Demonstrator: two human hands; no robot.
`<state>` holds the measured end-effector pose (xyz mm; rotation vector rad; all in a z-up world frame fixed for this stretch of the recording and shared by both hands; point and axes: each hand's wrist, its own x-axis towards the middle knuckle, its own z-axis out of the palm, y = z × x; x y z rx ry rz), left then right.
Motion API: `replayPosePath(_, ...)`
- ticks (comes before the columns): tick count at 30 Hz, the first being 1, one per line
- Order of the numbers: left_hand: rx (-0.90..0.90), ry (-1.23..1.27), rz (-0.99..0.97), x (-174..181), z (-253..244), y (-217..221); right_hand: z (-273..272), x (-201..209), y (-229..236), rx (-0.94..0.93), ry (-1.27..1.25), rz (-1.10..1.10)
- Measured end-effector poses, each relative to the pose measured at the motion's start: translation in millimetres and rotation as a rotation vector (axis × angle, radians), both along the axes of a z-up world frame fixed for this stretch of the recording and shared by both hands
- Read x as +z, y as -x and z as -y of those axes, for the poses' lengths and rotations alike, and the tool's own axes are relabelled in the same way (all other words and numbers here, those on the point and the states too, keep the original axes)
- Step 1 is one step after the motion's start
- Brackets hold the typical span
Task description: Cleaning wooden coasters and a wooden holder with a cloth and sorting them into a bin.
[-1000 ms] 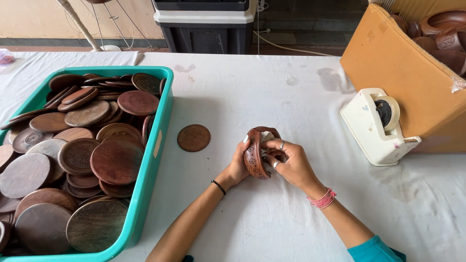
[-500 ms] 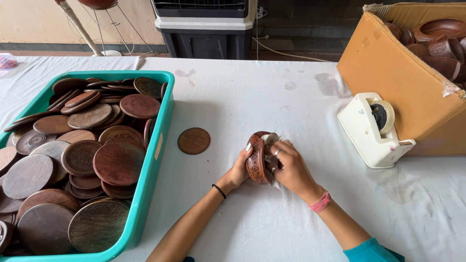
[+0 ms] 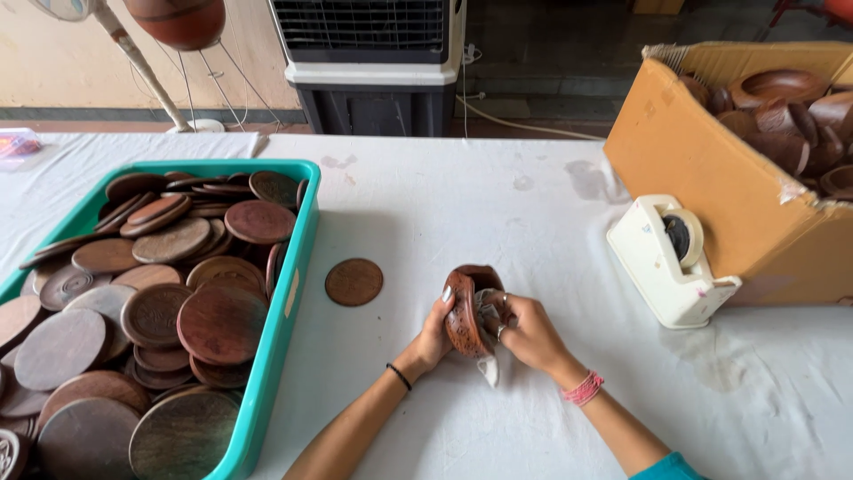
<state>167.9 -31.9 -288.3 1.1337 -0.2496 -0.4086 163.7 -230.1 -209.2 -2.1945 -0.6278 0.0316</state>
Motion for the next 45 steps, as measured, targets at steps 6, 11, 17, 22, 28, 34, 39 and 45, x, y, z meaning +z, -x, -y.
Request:
replayPosePath(6, 0.008, 0.191, -0.008, -28, -1, -7, 0, -10, -1, 0.019, -0.504, -0.181)
replayPosePath(11, 0.012, 0.138, -0.097, -42, -3, 2, -5, -15, 6, -0.072, -0.210, 0.199)
replayPosePath(17, 0.008, -0.008, 0.219, 63, 3, 29, -4, 10, -1, 0.010, -0.041, 0.576)
replayPosePath(22, 0.008, -0.007, 0.089, 29, -1, 24, -1, -9, 1, 0.007, -0.101, 0.108)
replayPosePath(28, 0.026, -0.093, 0.184, 75, 8, 31, -2, -5, 2, -0.020, -0.063, 0.363)
replayPosePath(34, 0.043, -0.064, 0.091, 68, 7, 24, 1, -12, 0, 0.033, -0.026, 0.320)
replayPosePath(39, 0.017, -0.046, 0.172, 76, 7, 27, -3, 2, 4, 0.033, -0.151, 0.240)
replayPosePath(45, 0.019, -0.074, 0.144, 48, 4, 28, -5, 8, 8, 0.011, 0.002, 0.274)
